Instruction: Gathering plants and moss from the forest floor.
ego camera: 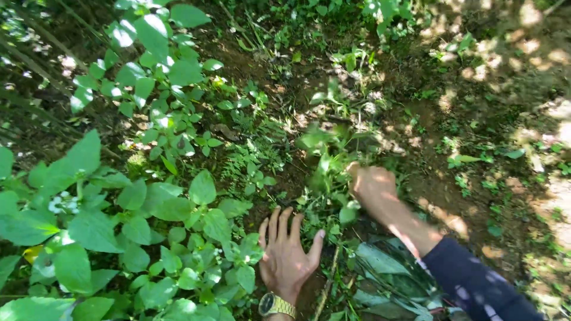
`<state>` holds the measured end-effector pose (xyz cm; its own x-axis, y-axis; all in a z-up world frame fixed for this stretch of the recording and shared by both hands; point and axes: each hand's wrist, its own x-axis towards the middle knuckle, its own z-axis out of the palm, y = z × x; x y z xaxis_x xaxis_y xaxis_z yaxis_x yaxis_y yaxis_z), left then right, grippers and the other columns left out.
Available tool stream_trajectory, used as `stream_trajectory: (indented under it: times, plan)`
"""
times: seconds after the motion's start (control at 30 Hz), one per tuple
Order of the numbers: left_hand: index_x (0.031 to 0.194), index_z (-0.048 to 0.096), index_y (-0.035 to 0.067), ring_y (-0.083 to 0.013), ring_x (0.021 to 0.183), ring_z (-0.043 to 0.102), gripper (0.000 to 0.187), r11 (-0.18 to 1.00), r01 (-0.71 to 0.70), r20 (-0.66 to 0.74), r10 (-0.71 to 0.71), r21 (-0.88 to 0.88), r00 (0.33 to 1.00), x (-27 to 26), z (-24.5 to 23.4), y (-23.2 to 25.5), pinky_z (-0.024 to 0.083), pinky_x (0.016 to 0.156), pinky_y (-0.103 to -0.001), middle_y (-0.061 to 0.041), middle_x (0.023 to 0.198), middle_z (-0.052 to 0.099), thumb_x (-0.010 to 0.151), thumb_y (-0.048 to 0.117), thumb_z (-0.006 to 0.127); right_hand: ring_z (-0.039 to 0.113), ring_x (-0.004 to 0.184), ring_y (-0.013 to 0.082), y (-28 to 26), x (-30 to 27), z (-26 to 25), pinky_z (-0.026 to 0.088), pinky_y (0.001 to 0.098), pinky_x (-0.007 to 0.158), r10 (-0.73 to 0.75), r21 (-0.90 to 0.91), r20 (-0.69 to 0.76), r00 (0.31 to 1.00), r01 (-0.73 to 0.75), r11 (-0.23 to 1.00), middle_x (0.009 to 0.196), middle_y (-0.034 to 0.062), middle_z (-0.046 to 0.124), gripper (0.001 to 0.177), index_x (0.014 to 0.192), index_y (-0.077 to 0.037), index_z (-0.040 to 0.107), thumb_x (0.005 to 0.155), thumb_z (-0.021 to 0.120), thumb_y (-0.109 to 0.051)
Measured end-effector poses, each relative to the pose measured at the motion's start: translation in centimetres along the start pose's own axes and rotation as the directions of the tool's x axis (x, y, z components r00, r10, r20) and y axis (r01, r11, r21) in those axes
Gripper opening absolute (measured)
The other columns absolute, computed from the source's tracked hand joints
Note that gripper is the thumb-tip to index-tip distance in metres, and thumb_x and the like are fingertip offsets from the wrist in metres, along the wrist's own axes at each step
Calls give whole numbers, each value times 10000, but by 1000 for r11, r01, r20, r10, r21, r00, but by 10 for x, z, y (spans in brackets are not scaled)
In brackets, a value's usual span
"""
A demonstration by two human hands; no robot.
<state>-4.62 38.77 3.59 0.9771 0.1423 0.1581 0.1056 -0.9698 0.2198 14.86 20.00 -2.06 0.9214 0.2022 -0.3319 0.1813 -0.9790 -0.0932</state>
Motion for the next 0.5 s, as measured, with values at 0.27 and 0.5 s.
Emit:
stream_trajectory:
  times: [0.27,0.5]
  plan:
    - [1105,714,84,-312,1350,462,556,1000,-15,-107,13,-20,994,-4,-19,16,273,1147,-509,-128,1317,616,873,574,595,670,843,209,-14,72,85,579,301,784,-31,-80,-102,994,23,997,1121,191,668,932,1356,63,552,986,356,-769]
    - [1031,738,99,-315,1309,490,491,998,-67,-188,64,-9,980,-16,-16,19,303,1117,-510,-119,1261,644,859,547,634,722,910,286,7,-12,13,544,429,810,-92,230,248,964,33,973,1036,132,778,417,1049,-52,732,1032,542,-422]
